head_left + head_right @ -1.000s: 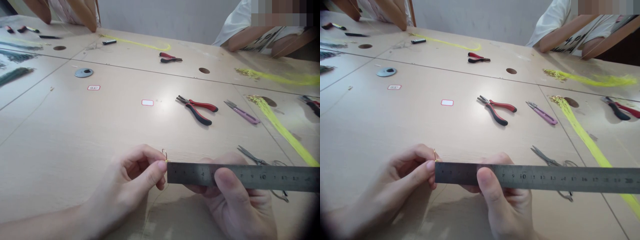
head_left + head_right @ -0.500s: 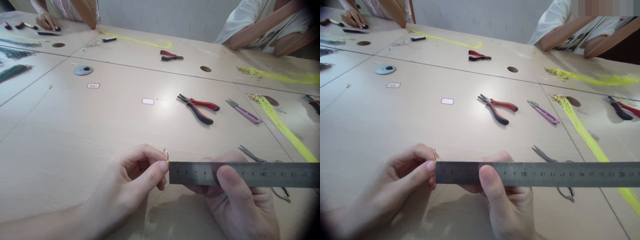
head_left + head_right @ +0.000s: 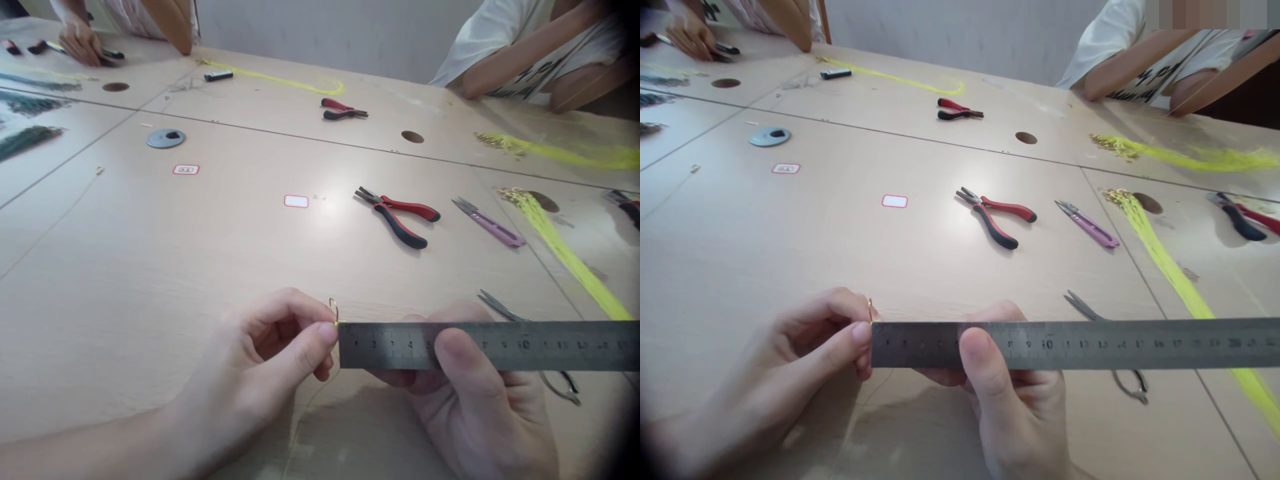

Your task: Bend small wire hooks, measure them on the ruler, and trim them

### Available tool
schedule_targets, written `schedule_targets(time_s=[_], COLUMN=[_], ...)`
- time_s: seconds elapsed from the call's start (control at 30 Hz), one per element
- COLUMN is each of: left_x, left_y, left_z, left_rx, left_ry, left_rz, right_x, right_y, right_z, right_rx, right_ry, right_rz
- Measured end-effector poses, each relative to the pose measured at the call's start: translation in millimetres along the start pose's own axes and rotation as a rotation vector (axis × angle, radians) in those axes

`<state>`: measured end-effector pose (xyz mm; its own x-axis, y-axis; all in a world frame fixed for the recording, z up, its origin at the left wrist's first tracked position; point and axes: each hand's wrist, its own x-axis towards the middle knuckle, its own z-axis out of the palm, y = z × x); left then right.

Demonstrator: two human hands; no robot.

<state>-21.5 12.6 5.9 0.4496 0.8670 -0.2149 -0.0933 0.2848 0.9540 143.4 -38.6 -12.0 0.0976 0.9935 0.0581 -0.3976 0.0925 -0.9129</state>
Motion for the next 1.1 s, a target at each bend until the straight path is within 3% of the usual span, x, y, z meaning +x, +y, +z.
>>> schedule_targets(time_s=[0.7,0.87,1.0,1.1], left_x=[-1.2,-2.1,-0.6,-0.9], left_y=[-1.1,-2.0,-0.5,-0.8], left_z=[-0.7,-2.0,-2.1,-1.9], left_rx=[0.041,0.039,0.055,0.063], left_ry=[-0.037,-0.039,-0.035,-0.028], left_rz=[0.0,0.003,-0.01,-0.003], right_x=[-0.5,-0.9,1.1,0.8], right_y=[-2.7,-3.3,-2.0,-0.8], right_z=[1.1,1.8,-0.4,-1.3], right_rx=[-0.019,-0.016,-0.012,-0.032], right_ry=[-0.016,0.062,-0.012,0.014], right_rz=[0.038,0.062,0.039,0.034])
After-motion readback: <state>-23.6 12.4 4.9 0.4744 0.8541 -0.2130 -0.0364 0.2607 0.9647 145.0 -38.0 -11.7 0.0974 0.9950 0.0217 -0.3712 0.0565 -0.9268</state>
